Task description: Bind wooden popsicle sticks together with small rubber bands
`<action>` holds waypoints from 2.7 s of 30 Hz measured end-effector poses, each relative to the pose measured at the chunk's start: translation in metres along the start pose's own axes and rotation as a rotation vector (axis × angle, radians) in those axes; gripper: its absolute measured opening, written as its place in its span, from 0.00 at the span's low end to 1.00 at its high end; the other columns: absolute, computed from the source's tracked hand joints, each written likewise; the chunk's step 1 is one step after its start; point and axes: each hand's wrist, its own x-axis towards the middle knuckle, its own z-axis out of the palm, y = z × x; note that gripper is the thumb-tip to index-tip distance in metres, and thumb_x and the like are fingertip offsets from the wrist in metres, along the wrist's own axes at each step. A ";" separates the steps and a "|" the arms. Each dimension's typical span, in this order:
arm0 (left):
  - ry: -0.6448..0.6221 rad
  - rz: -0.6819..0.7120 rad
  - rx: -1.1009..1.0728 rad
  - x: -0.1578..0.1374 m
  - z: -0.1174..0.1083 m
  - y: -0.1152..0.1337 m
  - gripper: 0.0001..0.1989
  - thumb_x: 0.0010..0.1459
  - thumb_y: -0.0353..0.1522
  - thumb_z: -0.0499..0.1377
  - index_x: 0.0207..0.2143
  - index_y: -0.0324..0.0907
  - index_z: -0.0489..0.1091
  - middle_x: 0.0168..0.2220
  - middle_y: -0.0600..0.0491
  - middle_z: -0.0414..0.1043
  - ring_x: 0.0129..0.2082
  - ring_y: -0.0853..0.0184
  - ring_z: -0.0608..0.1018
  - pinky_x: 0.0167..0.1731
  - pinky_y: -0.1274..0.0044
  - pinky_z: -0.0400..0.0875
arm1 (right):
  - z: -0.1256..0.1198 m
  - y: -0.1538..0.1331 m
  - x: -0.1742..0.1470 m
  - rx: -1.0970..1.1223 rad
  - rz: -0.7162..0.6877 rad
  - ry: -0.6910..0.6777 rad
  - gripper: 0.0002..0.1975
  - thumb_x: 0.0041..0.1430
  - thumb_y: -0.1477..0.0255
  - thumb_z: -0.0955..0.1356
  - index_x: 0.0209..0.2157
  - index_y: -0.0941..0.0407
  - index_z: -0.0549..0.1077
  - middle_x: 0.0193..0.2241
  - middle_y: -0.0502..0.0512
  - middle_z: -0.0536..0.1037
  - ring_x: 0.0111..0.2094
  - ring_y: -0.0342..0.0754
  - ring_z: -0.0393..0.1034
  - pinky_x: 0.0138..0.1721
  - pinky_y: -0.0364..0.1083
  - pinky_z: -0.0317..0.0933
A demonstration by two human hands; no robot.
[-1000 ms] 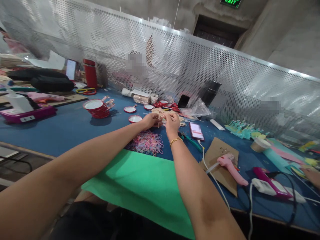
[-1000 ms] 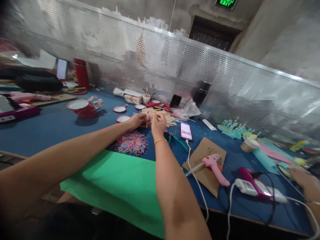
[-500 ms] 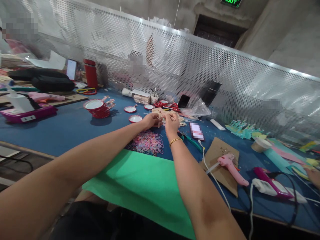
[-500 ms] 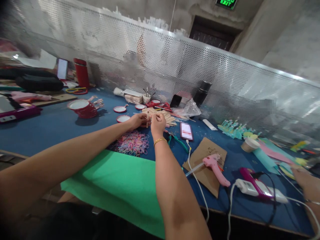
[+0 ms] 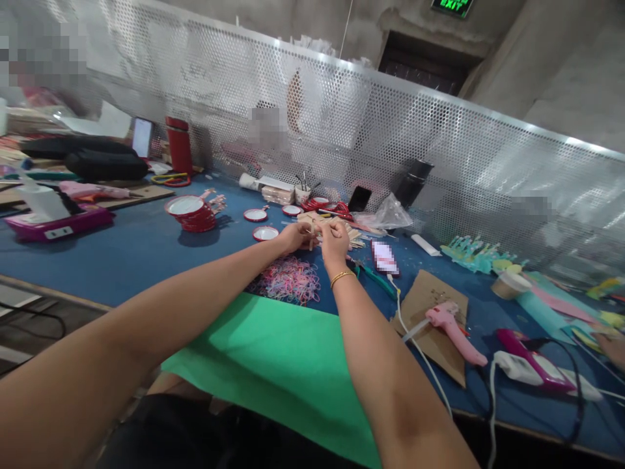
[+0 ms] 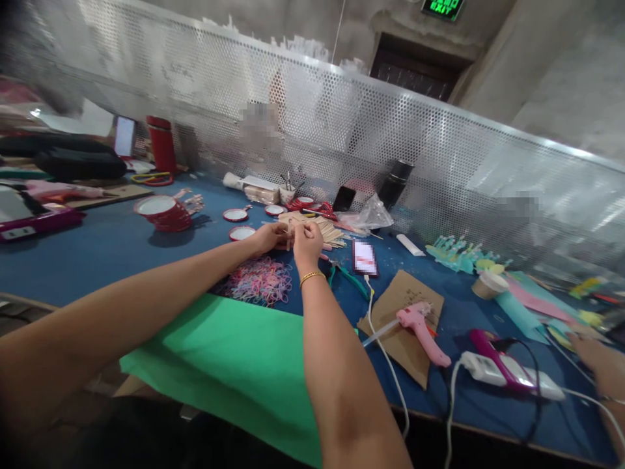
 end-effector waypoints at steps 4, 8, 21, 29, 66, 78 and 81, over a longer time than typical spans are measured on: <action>-0.001 -0.021 0.015 0.001 -0.001 -0.001 0.07 0.49 0.27 0.65 0.28 0.38 0.68 0.23 0.54 0.75 0.25 0.69 0.78 0.29 0.78 0.74 | -0.001 0.003 0.002 0.015 0.041 0.037 0.09 0.51 0.62 0.65 0.26 0.53 0.68 0.25 0.46 0.77 0.31 0.45 0.70 0.35 0.43 0.64; 0.004 -0.019 0.014 0.001 0.000 0.000 0.07 0.50 0.26 0.64 0.27 0.38 0.67 0.23 0.54 0.74 0.24 0.70 0.78 0.28 0.79 0.74 | 0.000 0.002 0.002 0.010 0.021 0.031 0.09 0.51 0.63 0.65 0.25 0.54 0.68 0.24 0.47 0.76 0.30 0.45 0.70 0.35 0.43 0.63; -0.025 -0.007 -0.008 -0.004 -0.001 0.000 0.09 0.49 0.27 0.66 0.26 0.38 0.66 0.21 0.55 0.73 0.22 0.71 0.76 0.29 0.79 0.74 | 0.002 0.000 -0.002 0.001 -0.003 -0.007 0.08 0.51 0.65 0.64 0.24 0.54 0.68 0.24 0.47 0.75 0.29 0.44 0.68 0.35 0.42 0.62; -0.019 0.001 -0.017 0.000 0.000 -0.002 0.08 0.49 0.27 0.66 0.29 0.37 0.68 0.21 0.55 0.73 0.22 0.71 0.77 0.28 0.79 0.74 | 0.002 0.002 -0.001 -0.017 -0.036 0.023 0.10 0.51 0.63 0.66 0.23 0.55 0.67 0.22 0.46 0.74 0.28 0.44 0.67 0.35 0.42 0.61; 0.008 -0.002 0.027 0.001 -0.001 -0.002 0.09 0.49 0.27 0.66 0.26 0.37 0.67 0.22 0.53 0.74 0.23 0.69 0.78 0.27 0.78 0.74 | 0.000 0.007 0.003 0.054 0.026 0.041 0.08 0.51 0.64 0.64 0.24 0.54 0.66 0.25 0.47 0.76 0.29 0.44 0.70 0.33 0.42 0.63; -0.005 0.007 -0.010 0.005 -0.002 -0.005 0.09 0.48 0.28 0.67 0.27 0.37 0.68 0.22 0.53 0.74 0.23 0.70 0.78 0.25 0.80 0.73 | 0.003 0.006 0.004 0.038 -0.001 0.030 0.10 0.50 0.63 0.65 0.22 0.54 0.66 0.22 0.46 0.74 0.27 0.44 0.68 0.32 0.42 0.62; -0.015 0.010 0.002 0.006 -0.003 -0.007 0.10 0.47 0.29 0.68 0.27 0.38 0.68 0.21 0.54 0.74 0.22 0.71 0.77 0.25 0.81 0.73 | 0.003 0.007 0.004 0.059 0.017 0.034 0.09 0.50 0.63 0.65 0.24 0.54 0.67 0.23 0.47 0.75 0.28 0.44 0.69 0.31 0.42 0.62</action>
